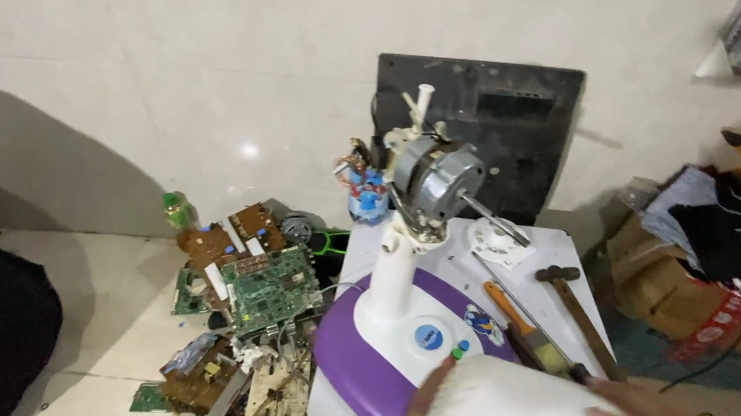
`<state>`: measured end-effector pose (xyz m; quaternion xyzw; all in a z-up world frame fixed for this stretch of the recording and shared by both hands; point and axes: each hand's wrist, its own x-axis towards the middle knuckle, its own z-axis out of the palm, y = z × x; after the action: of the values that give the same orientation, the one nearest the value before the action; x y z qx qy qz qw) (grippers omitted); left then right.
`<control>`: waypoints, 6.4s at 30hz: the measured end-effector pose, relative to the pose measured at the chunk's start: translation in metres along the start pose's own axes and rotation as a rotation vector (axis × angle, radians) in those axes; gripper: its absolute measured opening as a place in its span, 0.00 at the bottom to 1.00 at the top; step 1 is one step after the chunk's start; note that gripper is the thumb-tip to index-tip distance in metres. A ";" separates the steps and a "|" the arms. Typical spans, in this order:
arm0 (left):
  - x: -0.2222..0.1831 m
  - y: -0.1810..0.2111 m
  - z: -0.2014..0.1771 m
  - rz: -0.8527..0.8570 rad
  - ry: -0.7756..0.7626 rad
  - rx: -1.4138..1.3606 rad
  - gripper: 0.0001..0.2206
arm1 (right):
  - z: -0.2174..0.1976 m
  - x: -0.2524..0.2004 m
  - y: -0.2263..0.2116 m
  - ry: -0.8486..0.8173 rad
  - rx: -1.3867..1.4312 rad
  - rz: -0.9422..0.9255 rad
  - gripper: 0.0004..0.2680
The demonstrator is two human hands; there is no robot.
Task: Attaching a white plastic motor cover to a fan assembly and cleaning it with a brush during a repair process.
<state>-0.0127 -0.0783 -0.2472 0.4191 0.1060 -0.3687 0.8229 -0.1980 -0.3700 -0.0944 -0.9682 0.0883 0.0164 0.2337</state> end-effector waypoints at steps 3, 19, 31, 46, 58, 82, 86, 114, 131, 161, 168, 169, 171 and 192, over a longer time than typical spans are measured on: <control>-0.179 0.094 0.059 0.569 -0.107 0.198 0.32 | -0.030 -0.014 -0.117 0.183 -0.173 -0.354 0.15; -0.254 0.079 0.044 0.509 0.385 -0.599 0.37 | -0.017 -0.012 -0.219 0.008 0.647 -0.476 0.17; -0.282 0.053 0.040 1.550 0.274 0.766 0.44 | -0.041 -0.051 -0.259 0.121 0.533 -0.474 0.27; -0.262 0.238 0.039 1.240 0.267 -0.269 0.35 | -0.028 0.077 -0.340 0.186 0.716 -0.201 0.24; -0.173 0.365 0.105 1.210 0.122 -0.266 0.31 | 0.010 0.109 -0.335 0.345 0.481 -0.195 0.15; -0.142 0.410 0.153 1.149 0.164 -0.121 0.39 | 0.028 0.132 -0.309 0.428 0.353 -0.333 0.15; -0.142 0.427 0.143 1.200 0.097 -0.187 0.42 | 0.014 0.121 -0.319 0.352 0.404 -0.311 0.19; -0.233 0.416 0.144 1.233 0.014 -0.271 0.34 | -0.028 0.120 -0.346 0.152 0.701 -0.228 0.13; -0.213 0.427 0.134 1.397 0.254 -0.046 0.44 | -0.028 0.125 -0.322 -0.024 0.842 -0.431 0.12; -0.186 0.416 0.170 1.369 0.086 -0.020 0.36 | -0.025 0.116 -0.323 0.038 0.784 -0.403 0.10; -0.179 0.413 0.146 1.378 0.226 -0.024 0.38 | -0.021 0.118 -0.320 0.042 0.818 -0.445 0.11; -0.179 0.411 0.143 1.377 0.266 0.036 0.38 | -0.022 0.118 -0.321 0.055 0.812 -0.451 0.12; -0.165 0.409 0.136 1.343 0.237 0.047 0.39 | -0.024 0.116 -0.322 0.045 0.810 -0.446 0.12; -0.184 0.376 0.160 1.278 0.120 0.095 0.34 | -0.021 0.114 -0.322 0.065 0.871 -0.460 0.09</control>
<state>0.0973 0.0360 0.1717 0.4557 -0.1351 0.2141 0.8534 -0.0281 -0.1162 0.0610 -0.7749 -0.1219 -0.1042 0.6114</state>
